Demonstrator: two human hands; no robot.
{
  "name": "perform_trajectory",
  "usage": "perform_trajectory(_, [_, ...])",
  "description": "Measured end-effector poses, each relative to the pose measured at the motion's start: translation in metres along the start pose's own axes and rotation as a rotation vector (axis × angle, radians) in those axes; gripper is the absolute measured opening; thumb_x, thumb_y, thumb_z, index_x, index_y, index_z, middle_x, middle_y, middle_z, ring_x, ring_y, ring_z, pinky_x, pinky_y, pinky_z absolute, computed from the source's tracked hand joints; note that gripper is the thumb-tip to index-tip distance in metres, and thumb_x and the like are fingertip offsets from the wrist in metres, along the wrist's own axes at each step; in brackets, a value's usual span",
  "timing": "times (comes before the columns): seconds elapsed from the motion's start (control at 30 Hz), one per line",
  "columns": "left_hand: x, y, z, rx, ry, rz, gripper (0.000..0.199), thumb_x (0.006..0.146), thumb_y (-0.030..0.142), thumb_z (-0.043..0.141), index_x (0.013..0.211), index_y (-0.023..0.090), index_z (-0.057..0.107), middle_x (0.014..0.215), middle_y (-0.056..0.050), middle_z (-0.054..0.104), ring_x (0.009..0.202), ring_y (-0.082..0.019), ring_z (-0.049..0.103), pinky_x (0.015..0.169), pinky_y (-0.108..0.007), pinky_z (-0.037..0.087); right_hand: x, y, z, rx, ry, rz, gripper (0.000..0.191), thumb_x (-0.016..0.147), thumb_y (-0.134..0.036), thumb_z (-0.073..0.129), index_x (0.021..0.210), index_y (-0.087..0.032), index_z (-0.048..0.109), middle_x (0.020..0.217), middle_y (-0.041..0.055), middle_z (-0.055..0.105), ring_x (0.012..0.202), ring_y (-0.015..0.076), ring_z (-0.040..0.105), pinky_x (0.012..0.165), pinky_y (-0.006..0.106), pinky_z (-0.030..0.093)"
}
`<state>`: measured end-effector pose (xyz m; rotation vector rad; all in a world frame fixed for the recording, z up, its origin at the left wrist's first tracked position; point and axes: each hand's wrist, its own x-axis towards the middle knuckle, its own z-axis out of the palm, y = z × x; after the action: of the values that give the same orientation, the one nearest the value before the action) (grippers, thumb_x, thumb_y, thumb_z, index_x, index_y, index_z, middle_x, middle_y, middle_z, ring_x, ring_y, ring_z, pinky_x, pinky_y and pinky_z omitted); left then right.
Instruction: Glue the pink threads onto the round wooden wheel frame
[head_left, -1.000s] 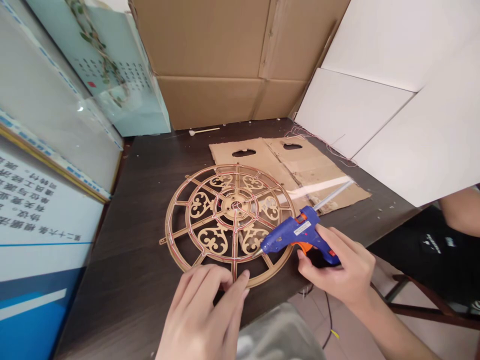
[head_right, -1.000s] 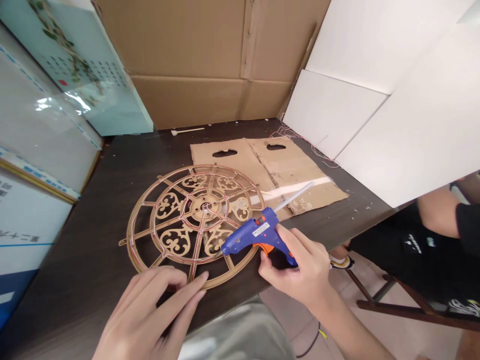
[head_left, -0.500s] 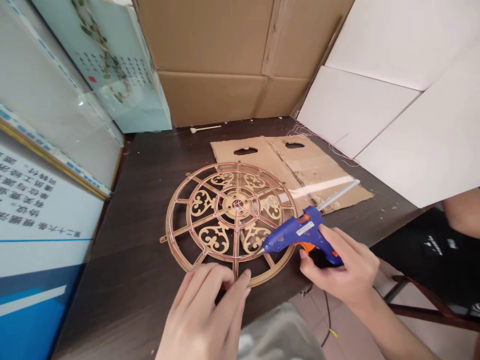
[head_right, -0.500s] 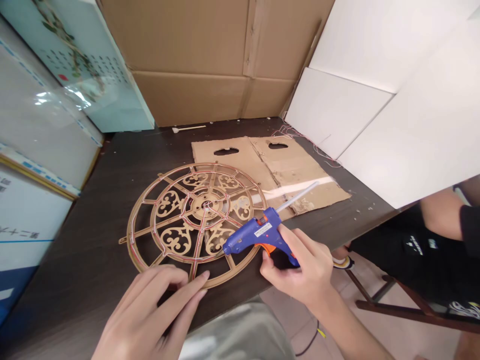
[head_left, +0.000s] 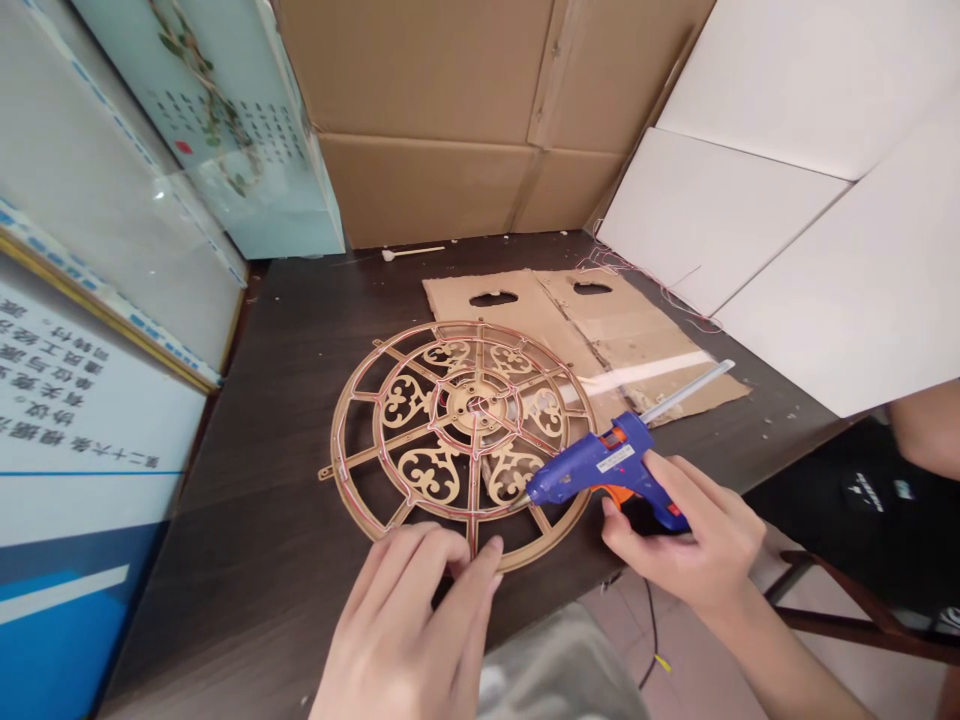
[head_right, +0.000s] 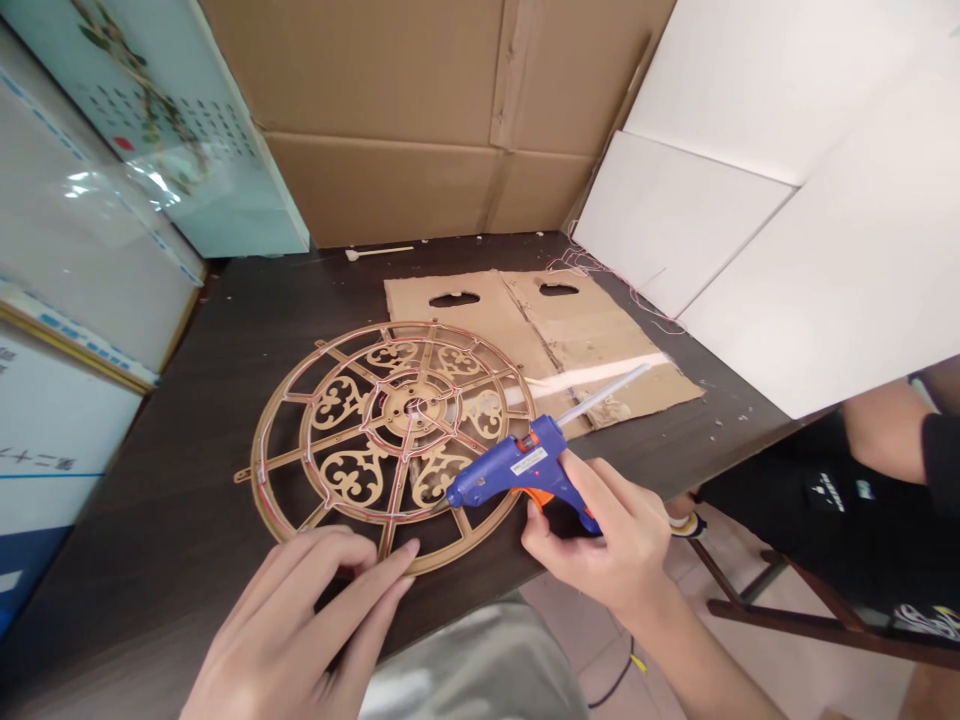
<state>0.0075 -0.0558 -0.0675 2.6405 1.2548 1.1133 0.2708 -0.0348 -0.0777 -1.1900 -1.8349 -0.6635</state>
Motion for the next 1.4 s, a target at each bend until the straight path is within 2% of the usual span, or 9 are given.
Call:
perform_trajectory(0.57, [-0.0001,0.0018,0.0002,-0.012,-0.006,-0.010,0.026,0.095,0.001,0.056,0.108,0.016,0.072,0.086,-0.002,0.058,0.079,-0.014,0.052,0.077,-0.030,0.046,-0.0009,0.0003,-0.0014,-0.008,0.003,-0.021,0.026,0.084,-0.021,0.073,0.109,-0.016,0.067,0.059,-0.0038,0.055,0.044,0.0108,0.046,0.043,0.023,0.042])
perform_trajectory(0.83, [-0.0007,0.0018,-0.0001,-0.005,-0.002,-0.020,0.029,0.094,0.000,0.054,0.108,0.017,0.071,0.085,-0.002,0.058,0.077,-0.015,0.053,0.077,-0.030,0.047,-0.0016,0.0004,-0.0013,-0.002,0.006,-0.011,0.029,0.082,-0.019,0.072,0.110,-0.017,0.068,0.060,-0.0039,0.056,0.044,0.0110,0.047,0.044,0.023,0.043])
perform_trajectory(1.07, [-0.0028,0.0027,0.0008,-0.015,0.001,-0.024,0.030,0.093,-0.002,0.052,0.107,0.017,0.071,0.085,-0.001,0.057,0.077,-0.015,0.052,0.077,-0.031,0.046,-0.0036,0.0004,-0.0022,-0.017,0.008,-0.037,0.027,0.086,-0.021,0.073,0.111,-0.016,0.067,0.064,-0.0015,0.062,0.046,0.0116,0.051,0.047,0.024,0.047])
perform_trajectory(1.27, [-0.0040,0.0007,-0.0003,-0.021,0.000,-0.033,0.031,0.092,-0.003,0.052,0.108,0.017,0.070,0.086,-0.002,0.056,0.079,-0.016,0.052,0.076,-0.031,0.045,-0.0046,0.0008,-0.0040,-0.028,0.028,-0.082,0.022,0.087,-0.021,0.075,0.107,-0.015,0.066,0.062,-0.0010,0.060,0.047,0.0114,0.051,0.047,0.024,0.045])
perform_trajectory(1.4, [-0.0048,0.0019,0.0010,-0.030,-0.004,-0.039,0.031,0.092,-0.003,0.052,0.107,0.017,0.070,0.087,-0.002,0.056,0.080,-0.016,0.051,0.077,-0.031,0.045,-0.0046,0.0013,-0.0052,-0.038,0.026,-0.104,0.020,0.087,-0.019,0.075,0.104,-0.014,0.066,0.065,0.0019,0.064,0.052,0.0127,0.056,0.050,0.024,0.048])
